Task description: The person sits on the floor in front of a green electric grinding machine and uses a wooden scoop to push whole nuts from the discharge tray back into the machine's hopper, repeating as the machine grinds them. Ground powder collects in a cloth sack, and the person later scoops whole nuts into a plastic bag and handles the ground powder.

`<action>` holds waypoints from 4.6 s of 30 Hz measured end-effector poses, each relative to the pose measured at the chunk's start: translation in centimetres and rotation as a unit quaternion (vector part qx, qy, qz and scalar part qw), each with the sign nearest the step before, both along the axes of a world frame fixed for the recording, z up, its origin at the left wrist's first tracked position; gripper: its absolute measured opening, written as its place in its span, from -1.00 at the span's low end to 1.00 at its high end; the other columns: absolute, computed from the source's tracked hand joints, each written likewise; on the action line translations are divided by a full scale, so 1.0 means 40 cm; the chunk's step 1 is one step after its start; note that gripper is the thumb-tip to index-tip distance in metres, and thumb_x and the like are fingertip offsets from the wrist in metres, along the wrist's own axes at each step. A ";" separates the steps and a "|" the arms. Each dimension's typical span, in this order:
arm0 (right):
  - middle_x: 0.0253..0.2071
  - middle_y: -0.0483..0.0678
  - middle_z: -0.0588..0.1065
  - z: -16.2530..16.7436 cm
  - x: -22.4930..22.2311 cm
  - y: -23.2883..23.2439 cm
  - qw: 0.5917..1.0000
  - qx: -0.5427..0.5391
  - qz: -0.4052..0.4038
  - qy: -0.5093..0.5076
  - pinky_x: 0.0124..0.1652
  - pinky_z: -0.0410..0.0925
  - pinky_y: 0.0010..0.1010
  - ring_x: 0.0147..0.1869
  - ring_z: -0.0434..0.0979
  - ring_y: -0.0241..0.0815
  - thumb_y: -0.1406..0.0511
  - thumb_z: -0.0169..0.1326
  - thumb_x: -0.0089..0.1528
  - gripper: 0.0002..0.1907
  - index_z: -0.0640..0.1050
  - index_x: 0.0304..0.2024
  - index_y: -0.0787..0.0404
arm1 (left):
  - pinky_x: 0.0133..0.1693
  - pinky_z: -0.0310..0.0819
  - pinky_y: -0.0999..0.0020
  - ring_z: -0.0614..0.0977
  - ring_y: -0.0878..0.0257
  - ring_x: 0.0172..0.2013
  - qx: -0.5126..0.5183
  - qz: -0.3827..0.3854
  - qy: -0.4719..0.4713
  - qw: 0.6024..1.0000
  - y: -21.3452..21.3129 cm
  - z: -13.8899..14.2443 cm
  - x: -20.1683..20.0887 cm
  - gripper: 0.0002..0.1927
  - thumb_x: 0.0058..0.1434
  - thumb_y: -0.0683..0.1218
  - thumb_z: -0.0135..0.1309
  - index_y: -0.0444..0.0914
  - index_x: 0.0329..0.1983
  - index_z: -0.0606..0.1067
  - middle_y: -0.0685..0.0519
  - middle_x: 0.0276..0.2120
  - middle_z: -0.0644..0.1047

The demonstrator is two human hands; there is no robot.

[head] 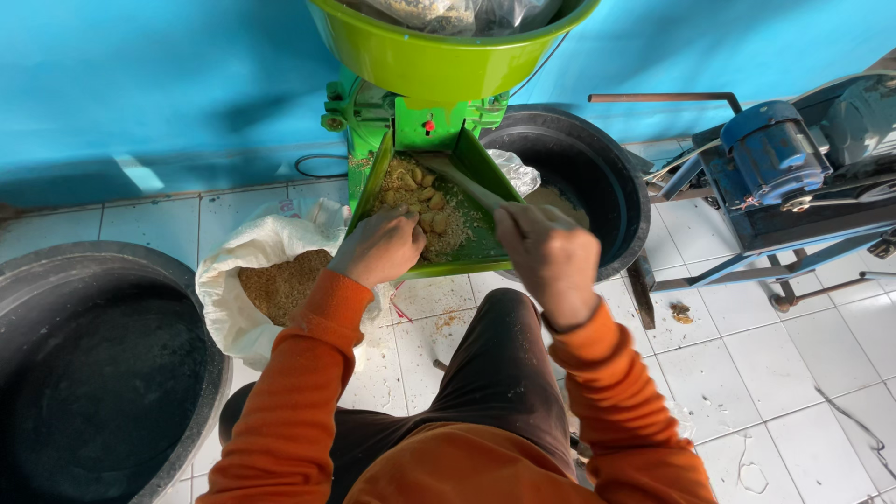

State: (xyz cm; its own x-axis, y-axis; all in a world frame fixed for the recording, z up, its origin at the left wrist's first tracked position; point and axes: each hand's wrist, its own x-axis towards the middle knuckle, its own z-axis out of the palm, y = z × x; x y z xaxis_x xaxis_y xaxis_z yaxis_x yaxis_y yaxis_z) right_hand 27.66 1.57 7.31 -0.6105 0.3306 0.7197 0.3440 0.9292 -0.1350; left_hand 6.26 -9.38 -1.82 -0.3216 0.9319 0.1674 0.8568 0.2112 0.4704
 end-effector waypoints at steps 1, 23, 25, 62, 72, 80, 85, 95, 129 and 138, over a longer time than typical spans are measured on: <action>-0.53 -0.13 0.54 0.022 0.037 0.000 1.000 -0.017 0.011 -0.009 -0.61 0.25 -0.45 -0.62 0.42 -0.33 0.26 0.19 0.36 -0.84 0.68 -0.27 0.20 | -0.18 0.58 -0.04 0.66 -0.18 -0.27 0.015 -0.003 0.007 1.000 0.000 -0.002 0.000 -0.74 0.27 -0.09 -0.05 -0.41 -0.29 0.52 -0.28 -0.23 0.60; -0.58 -0.09 0.48 0.052 0.006 -0.128 1.000 -0.026 0.010 -0.010 -0.58 0.29 -0.36 -0.61 0.44 -0.21 0.29 0.26 0.27 -0.89 0.68 -0.25 0.21 | -0.25 0.54 -0.10 0.63 -0.24 -0.37 0.018 0.009 -0.005 1.000 -0.006 0.012 0.009 -0.66 0.35 -0.06 -0.13 -0.40 -0.34 0.54 -0.29 -0.38 0.59; -0.58 -0.09 0.45 0.022 -0.011 -0.125 1.000 -0.002 -0.006 0.003 -0.55 0.31 -0.36 -0.58 0.44 -0.18 0.27 0.27 0.27 -0.88 0.67 -0.24 0.19 | -0.23 0.54 -0.10 0.63 -0.24 -0.37 0.021 0.014 -0.006 1.000 -0.007 0.013 0.010 -0.64 0.35 -0.05 -0.12 -0.41 -0.38 0.53 -0.30 -0.39 0.59; -0.56 -0.11 0.50 0.051 0.038 -0.047 1.000 -0.008 -0.005 -0.009 -0.61 0.23 -0.45 -0.63 0.39 -0.29 0.29 0.24 0.33 -0.87 0.69 -0.22 0.23 | -0.19 0.58 -0.05 0.67 -0.18 -0.27 0.035 -0.002 0.008 0.999 -0.003 -0.005 0.004 -0.72 0.27 -0.08 -0.06 -0.40 -0.22 0.54 -0.27 -0.19 0.61; -0.44 -0.04 0.53 -0.017 0.008 -0.046 0.999 -0.002 -0.016 0.035 -0.47 0.35 -0.37 -0.48 0.52 -0.15 0.25 0.21 0.32 -0.86 0.68 -0.20 0.19 | -0.14 0.54 -0.06 0.63 -0.19 -0.19 0.067 -0.012 0.007 0.998 0.003 -0.006 0.001 -0.76 0.23 -0.10 -0.05 -0.38 -0.32 0.52 -0.24 -0.22 0.60; -0.52 -0.08 0.56 0.035 0.055 -0.014 0.998 -0.059 0.013 0.002 -0.58 0.31 -0.43 -0.59 0.49 -0.26 0.30 0.23 0.32 -0.87 0.67 -0.28 0.24 | -0.15 0.54 -0.08 0.63 -0.21 -0.22 0.060 -0.002 0.014 0.998 0.004 -0.018 0.001 -0.76 0.25 -0.08 -0.05 -0.37 -0.31 0.52 -0.26 -0.19 0.60; -0.49 -0.06 0.55 0.188 0.136 -0.040 0.989 -0.120 0.085 -0.019 -0.58 0.30 -0.49 -0.58 0.49 -0.31 0.32 0.22 0.33 -0.88 0.65 -0.24 0.27 | -0.21 0.57 -0.05 0.66 -0.18 -0.32 0.072 -0.009 0.014 0.997 -0.006 -0.003 0.007 -0.76 0.24 -0.09 -0.03 -0.35 -0.30 0.56 -0.24 -0.29 0.62; -0.55 -0.07 0.52 0.183 0.042 -0.063 0.994 -0.039 0.088 -0.045 -0.56 0.28 -0.41 -0.59 0.45 -0.26 0.29 0.27 0.29 -0.86 0.66 -0.30 0.24 | -0.21 0.56 -0.04 0.66 -0.17 -0.34 0.036 -0.009 -0.010 0.999 -0.016 0.027 0.013 -0.72 0.24 -0.07 -0.01 -0.33 -0.22 0.63 -0.23 -0.34 0.63; -0.59 -0.07 0.45 -0.046 -0.056 -0.078 0.999 -0.014 -0.028 -0.015 -0.59 0.29 -0.34 -0.60 0.44 -0.19 0.28 0.24 0.28 -0.88 0.62 -0.31 0.19 | -0.31 0.52 -0.06 0.64 -0.19 -0.43 0.020 0.000 -0.032 0.999 -0.026 0.044 0.016 -0.76 0.27 -0.08 -0.02 -0.35 -0.28 0.57 -0.23 -0.46 0.58; -0.46 -0.03 0.57 0.100 0.084 -0.066 0.999 -0.036 0.020 0.018 -0.53 0.33 -0.44 -0.51 0.52 -0.26 0.35 0.27 0.33 -0.88 0.62 -0.27 0.28 | -0.15 0.56 -0.05 0.66 -0.19 -0.26 0.055 -0.012 -0.002 0.998 -0.020 0.016 0.008 -0.75 0.26 -0.08 -0.03 -0.37 -0.27 0.54 -0.28 -0.13 0.59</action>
State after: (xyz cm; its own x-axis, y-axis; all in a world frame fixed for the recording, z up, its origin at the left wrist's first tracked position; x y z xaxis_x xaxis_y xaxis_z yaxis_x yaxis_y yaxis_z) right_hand 31.03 -1.05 11.32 -0.5981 0.3575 0.7173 0.3003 0.9297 -0.2130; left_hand 6.60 -10.19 -1.20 -0.3004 0.9155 0.2676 0.8586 0.1374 0.4939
